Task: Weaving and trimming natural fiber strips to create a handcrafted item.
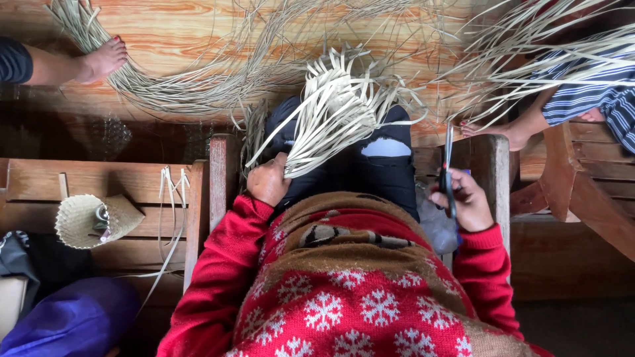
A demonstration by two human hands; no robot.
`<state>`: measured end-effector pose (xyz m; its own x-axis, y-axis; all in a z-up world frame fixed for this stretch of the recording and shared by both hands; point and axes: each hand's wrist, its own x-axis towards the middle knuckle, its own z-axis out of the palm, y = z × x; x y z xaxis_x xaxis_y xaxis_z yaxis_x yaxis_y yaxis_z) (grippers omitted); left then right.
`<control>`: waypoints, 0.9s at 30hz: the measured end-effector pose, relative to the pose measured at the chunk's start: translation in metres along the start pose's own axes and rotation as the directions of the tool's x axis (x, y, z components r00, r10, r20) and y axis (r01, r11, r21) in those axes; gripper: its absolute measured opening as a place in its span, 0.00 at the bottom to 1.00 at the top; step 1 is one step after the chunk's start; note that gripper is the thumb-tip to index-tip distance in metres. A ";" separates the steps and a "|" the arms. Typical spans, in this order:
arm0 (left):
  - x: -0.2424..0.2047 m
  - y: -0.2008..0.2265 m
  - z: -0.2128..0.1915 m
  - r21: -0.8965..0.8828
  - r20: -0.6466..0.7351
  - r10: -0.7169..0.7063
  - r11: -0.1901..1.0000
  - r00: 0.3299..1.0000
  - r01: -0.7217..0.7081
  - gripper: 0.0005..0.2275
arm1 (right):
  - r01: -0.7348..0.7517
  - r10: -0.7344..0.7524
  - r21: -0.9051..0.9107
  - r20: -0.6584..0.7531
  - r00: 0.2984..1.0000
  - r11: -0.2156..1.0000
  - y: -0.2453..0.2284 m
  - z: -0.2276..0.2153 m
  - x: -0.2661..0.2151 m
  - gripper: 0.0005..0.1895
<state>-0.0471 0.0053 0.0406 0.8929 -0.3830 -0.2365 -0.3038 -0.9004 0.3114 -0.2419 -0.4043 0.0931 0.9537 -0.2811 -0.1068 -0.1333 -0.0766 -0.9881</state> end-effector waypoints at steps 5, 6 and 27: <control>-0.004 0.003 0.002 0.085 -0.077 0.048 0.996 0.996 -0.042 0.09 | -0.086 0.077 0.090 0.095 0.992 0.992 -0.041 0.024 0.030 0.26; -0.003 0.003 0.004 0.085 -0.077 0.049 0.995 0.996 -0.042 0.09 | -0.086 0.077 0.090 0.094 0.993 0.992 -0.045 0.032 0.040 0.26; -0.027 -0.012 0.012 0.088 0.077 0.035 0.995 0.996 -0.042 0.09 | -0.205 0.125 0.217 0.332 0.935 0.954 -0.037 0.101 0.121 0.22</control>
<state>-0.0718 0.0245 0.0324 0.8536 -0.4290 -0.2955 -0.3688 -0.8983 0.2390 -0.0942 -0.3391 0.1059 0.9645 0.0452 -0.2603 -0.2641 0.1924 -0.9451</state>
